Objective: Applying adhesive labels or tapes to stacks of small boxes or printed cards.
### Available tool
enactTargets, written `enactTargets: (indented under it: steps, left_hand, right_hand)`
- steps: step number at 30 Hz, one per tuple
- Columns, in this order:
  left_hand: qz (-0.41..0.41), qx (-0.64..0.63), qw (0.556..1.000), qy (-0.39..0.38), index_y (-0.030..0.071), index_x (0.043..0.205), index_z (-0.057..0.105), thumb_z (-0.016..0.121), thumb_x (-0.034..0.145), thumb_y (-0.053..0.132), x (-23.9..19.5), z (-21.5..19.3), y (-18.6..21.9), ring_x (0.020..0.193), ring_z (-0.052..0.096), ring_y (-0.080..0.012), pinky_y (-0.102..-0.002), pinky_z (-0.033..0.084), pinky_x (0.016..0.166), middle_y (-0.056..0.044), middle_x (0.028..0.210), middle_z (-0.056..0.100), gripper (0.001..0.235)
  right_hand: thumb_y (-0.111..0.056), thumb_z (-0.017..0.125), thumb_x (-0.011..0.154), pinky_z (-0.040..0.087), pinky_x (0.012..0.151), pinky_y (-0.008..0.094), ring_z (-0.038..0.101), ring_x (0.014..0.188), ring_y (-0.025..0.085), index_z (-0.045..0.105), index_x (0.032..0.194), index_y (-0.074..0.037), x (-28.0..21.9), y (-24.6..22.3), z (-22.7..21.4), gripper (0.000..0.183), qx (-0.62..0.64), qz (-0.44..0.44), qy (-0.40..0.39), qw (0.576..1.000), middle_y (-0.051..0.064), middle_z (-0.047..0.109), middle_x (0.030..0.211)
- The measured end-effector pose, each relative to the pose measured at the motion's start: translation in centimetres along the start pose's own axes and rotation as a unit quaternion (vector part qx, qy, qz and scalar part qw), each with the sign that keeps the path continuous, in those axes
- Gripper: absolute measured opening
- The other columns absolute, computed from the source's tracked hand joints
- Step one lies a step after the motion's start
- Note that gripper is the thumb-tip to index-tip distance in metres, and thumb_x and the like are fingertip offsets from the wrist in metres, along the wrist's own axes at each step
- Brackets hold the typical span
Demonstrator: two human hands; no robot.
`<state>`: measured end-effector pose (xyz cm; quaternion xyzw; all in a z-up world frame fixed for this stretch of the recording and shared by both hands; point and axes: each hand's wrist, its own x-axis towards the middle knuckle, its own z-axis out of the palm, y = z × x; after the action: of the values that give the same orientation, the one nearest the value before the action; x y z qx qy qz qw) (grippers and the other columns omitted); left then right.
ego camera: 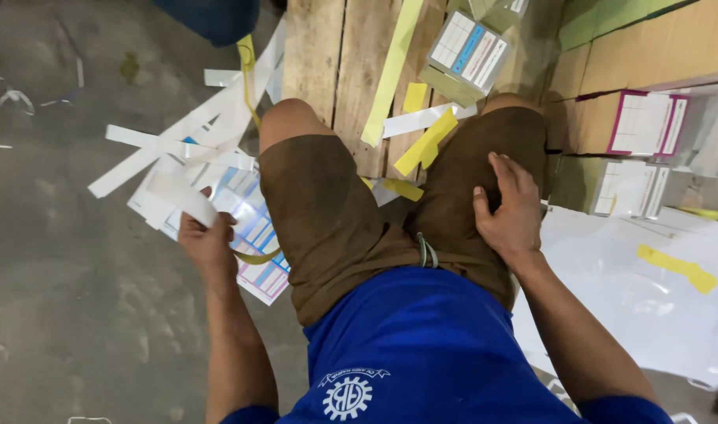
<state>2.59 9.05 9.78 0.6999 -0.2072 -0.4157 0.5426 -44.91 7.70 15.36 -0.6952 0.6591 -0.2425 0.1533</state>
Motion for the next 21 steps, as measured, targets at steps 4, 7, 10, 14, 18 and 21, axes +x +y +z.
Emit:
enactTargets:
  steps: [4,7,10,14,18,21]
  left_hand:
    - [0.210,0.177,0.957,-0.096,-0.002,0.139,0.059,0.069,0.086,-0.003,-5.9,6.7,4.4,0.083,0.061,-0.0110,-0.026,0.052,0.077,-0.006,0.093,0.063,0.054]
    - [0.275,0.154,0.932,-0.178,-0.001,0.146,0.054,0.062,0.085,-0.004,-9.2,12.9,6.0,0.104,0.063,-0.0139,-0.027,0.052,0.090,-0.008,0.117,0.066,0.062]
    - [0.160,0.073,0.956,-0.236,0.004,0.145,0.055,0.065,0.089,0.001,-11.4,18.5,7.5,0.101,0.060,-0.0173,-0.033,0.051,0.089,-0.009,0.116,0.064,0.058]
    - [0.195,0.174,0.934,-0.244,0.004,0.140,0.057,0.069,0.093,0.013,-11.0,23.1,6.7,0.092,0.060,-0.0207,-0.033,0.051,0.084,-0.011,0.101,0.060,0.049]
    - [0.262,0.188,0.909,-0.264,0.006,0.151,0.058,0.065,0.105,0.014,-8.2,25.7,0.4,0.101,0.061,-0.0232,-0.034,0.051,0.095,-0.012,0.107,0.059,0.047]
    - [0.240,0.228,0.907,-0.258,0.006,0.149,0.057,0.069,0.098,0.007,-8.4,28.0,1.6,0.100,0.061,-0.0242,-0.035,0.052,0.092,-0.014,0.113,0.059,0.052]
  right_hand:
    - [-0.011,0.072,0.094,0.047,0.114,0.045,0.059,0.130,0.035,0.059,0.143,-0.009,0.6,-2.4,1.1,0.051,0.028,-0.015,-0.022,0.999,0.015,0.064,0.138]
    - [-0.018,0.075,0.094,0.048,0.111,0.042,0.061,0.130,0.034,0.057,0.144,-0.006,1.5,-7.7,1.6,0.055,0.245,-0.086,-0.134,0.956,0.019,0.063,0.141]
    - [-0.018,0.083,0.084,0.042,0.107,0.044,0.051,0.131,0.038,0.038,0.150,0.009,0.8,-11.0,2.9,0.085,0.354,-0.121,-0.224,0.900,0.029,0.048,0.147]
    - [-0.006,0.070,0.091,0.052,0.099,0.032,0.065,0.113,0.018,0.047,0.142,0.002,-0.9,-9.8,6.2,0.056,0.512,0.029,-0.241,0.824,0.012,0.066,0.123]
    - [0.001,0.065,0.101,0.054,0.086,0.027,0.063,0.095,0.010,0.062,0.126,0.003,-1.6,-6.8,8.9,0.026,0.518,0.083,-0.187,0.831,0.005,0.071,0.102]
    - [0.000,0.061,0.096,0.050,0.071,0.026,0.060,0.080,0.008,0.063,0.128,-0.001,-0.4,-6.3,8.8,0.032,0.518,0.207,-0.154,0.816,0.002,0.068,0.093]
